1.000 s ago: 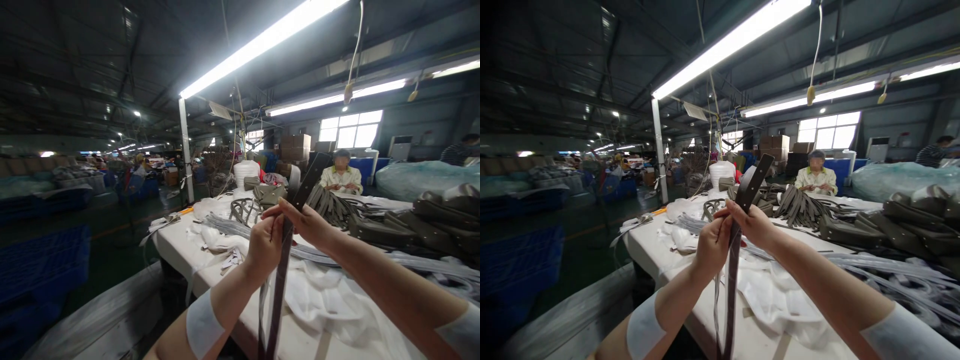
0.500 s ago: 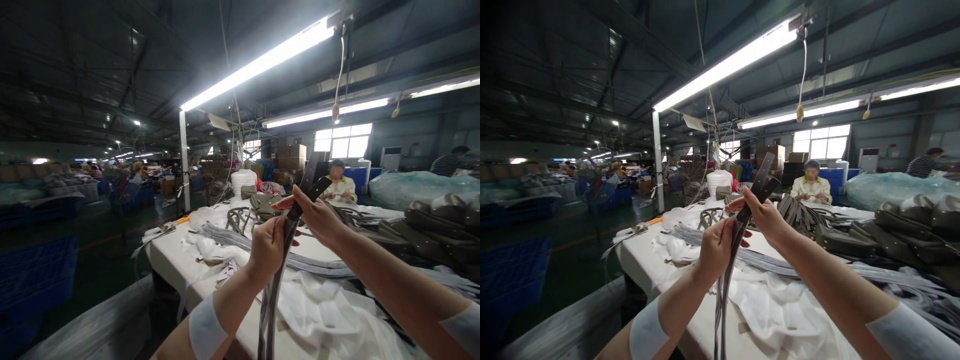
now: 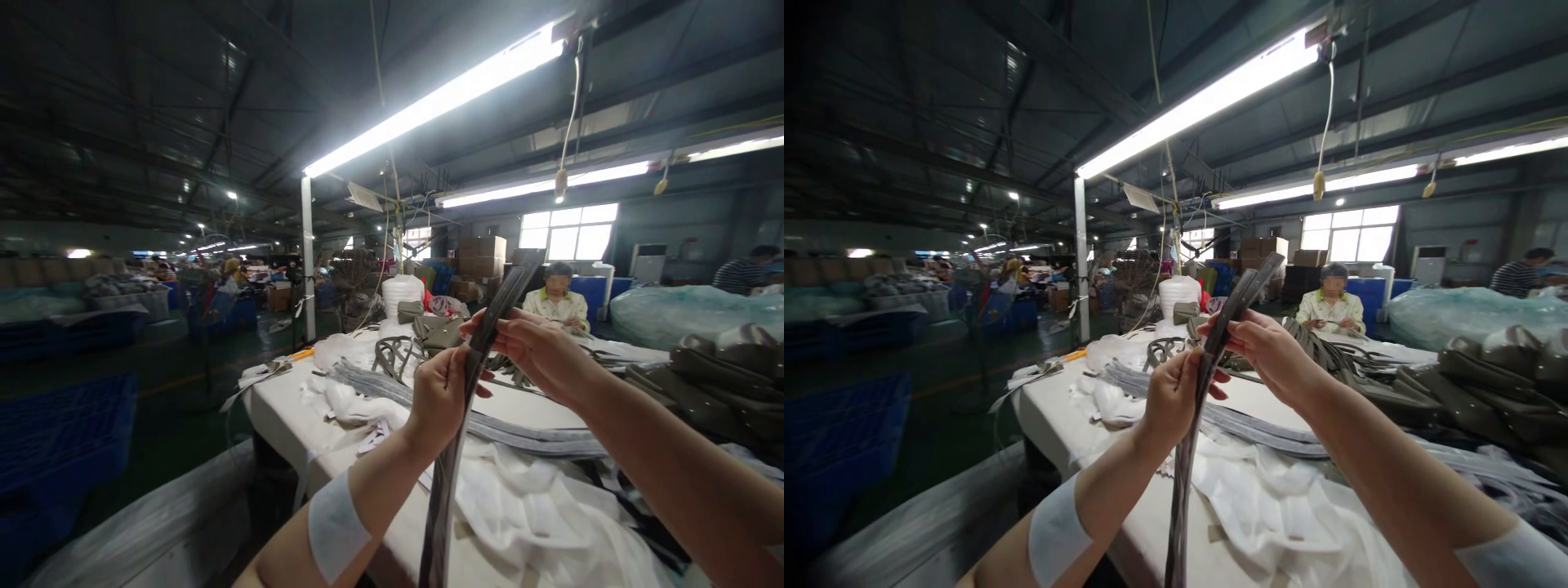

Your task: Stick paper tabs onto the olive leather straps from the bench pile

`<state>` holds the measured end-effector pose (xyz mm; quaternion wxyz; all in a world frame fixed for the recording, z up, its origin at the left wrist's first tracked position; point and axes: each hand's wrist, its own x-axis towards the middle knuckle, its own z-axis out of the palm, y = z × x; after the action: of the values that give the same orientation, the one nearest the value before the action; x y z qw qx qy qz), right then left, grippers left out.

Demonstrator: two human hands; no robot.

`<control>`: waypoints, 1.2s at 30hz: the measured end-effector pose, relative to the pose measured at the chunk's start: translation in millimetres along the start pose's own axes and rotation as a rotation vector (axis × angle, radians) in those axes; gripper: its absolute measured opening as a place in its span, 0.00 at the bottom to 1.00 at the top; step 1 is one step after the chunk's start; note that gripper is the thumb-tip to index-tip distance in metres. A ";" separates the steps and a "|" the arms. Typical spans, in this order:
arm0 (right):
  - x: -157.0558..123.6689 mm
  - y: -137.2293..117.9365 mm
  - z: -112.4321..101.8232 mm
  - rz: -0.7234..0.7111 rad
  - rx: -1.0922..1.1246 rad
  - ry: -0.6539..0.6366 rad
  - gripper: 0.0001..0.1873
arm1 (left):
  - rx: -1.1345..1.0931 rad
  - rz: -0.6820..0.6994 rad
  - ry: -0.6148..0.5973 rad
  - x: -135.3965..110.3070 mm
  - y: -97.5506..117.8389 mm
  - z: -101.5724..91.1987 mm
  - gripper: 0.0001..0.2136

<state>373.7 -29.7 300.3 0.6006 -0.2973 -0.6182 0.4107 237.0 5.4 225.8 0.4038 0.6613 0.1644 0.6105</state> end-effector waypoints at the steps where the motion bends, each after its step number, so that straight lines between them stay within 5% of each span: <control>1: 1.1 0.6 3.7 0.012 -0.034 0.020 0.09 | 0.002 0.001 -0.001 0.5 0.2 -0.9 0.22; 8: 0.8 4.3 29.8 0.072 -0.140 -0.023 0.15 | 0.029 0.045 0.039 6.1 13.8 -7.9 0.21; 14: 18.1 -0.6 14.7 -0.058 -0.157 0.203 0.15 | -0.014 -0.037 -0.023 -8.3 3.1 -4.2 0.22; 22: -3.4 6.8 29.8 0.087 -0.218 0.010 0.20 | 0.033 0.018 0.030 -0.2 10.9 -10.7 0.22; 27: 8.0 -20.2 19.4 -0.127 0.046 0.123 0.17 | 0.041 -0.003 -0.009 -4.7 11.3 -2.8 0.21; 32: 22.9 -27.3 15.2 -0.214 -0.102 0.258 0.18 | 0.023 -0.012 -0.036 -6.2 9.7 2.7 0.22; 36: 24.1 -17.6 18.7 -0.235 -0.138 0.245 0.19 | 0.006 0.009 -0.031 -0.4 10.7 2.0 0.22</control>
<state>355.0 -20.4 328.6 0.6935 -0.3110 -0.5977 0.2551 235.8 -2.2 233.5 0.4016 0.6726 0.1569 0.6014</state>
